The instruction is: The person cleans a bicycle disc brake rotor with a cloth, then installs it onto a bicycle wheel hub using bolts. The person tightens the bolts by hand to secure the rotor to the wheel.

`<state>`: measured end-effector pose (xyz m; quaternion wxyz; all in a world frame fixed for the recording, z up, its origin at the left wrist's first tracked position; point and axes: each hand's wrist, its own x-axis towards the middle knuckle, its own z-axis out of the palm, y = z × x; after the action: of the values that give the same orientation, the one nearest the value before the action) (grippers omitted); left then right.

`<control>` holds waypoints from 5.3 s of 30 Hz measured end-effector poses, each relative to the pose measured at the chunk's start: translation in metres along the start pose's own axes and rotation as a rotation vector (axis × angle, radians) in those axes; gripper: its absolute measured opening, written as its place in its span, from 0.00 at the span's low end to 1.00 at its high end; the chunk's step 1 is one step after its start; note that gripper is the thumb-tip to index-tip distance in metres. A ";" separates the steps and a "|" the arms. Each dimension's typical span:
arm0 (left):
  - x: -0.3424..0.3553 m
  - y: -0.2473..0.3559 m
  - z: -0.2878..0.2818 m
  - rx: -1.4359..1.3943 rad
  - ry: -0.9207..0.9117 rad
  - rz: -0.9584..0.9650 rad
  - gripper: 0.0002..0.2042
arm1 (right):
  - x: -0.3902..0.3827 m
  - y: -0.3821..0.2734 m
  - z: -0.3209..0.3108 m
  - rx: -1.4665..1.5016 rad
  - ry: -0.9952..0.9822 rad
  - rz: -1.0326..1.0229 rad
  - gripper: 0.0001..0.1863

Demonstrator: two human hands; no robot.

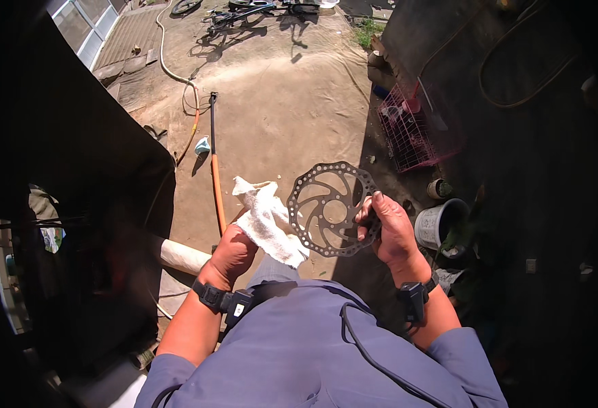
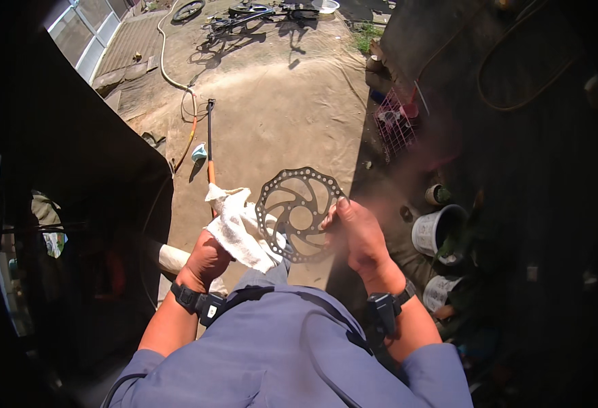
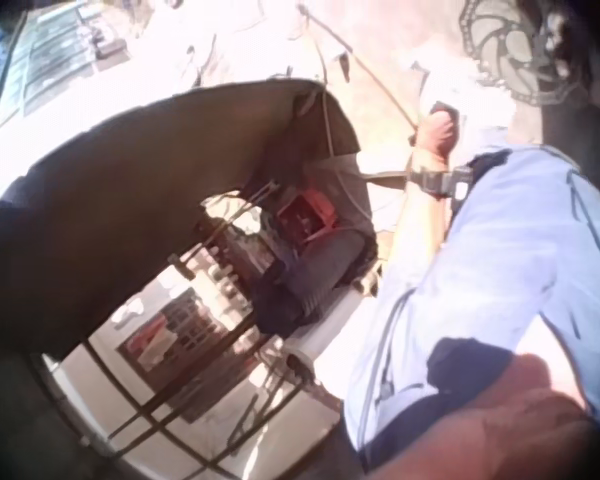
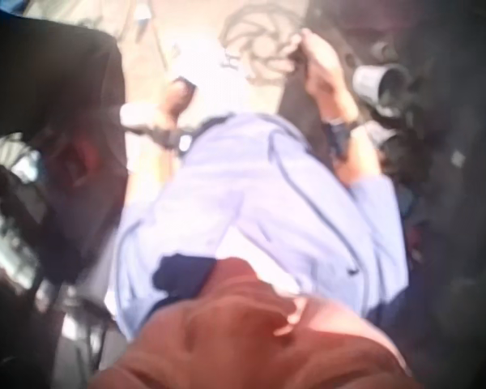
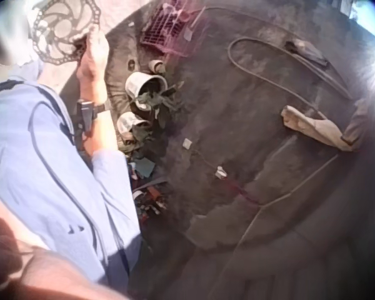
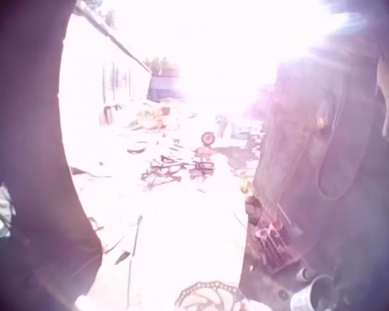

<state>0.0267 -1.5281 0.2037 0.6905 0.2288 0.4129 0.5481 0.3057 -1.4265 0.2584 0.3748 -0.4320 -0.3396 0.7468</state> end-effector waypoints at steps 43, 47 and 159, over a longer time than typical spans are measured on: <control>0.569 0.447 -0.242 0.177 0.324 0.209 0.16 | 0.736 -0.239 0.343 -0.348 -0.228 -0.051 0.24; 0.612 0.500 -0.261 -0.075 0.342 0.123 0.15 | 0.787 -0.238 0.374 -0.308 -0.317 -0.059 0.24; 2.338 1.679 -1.408 1.120 0.043 -0.242 0.08 | 2.503 -0.304 1.042 0.086 1.057 0.456 0.14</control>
<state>-1.9470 0.9856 -0.0330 0.5131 0.4997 0.6775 0.1674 -1.4165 0.6660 -0.0535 0.3405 -0.7930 0.0263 0.5044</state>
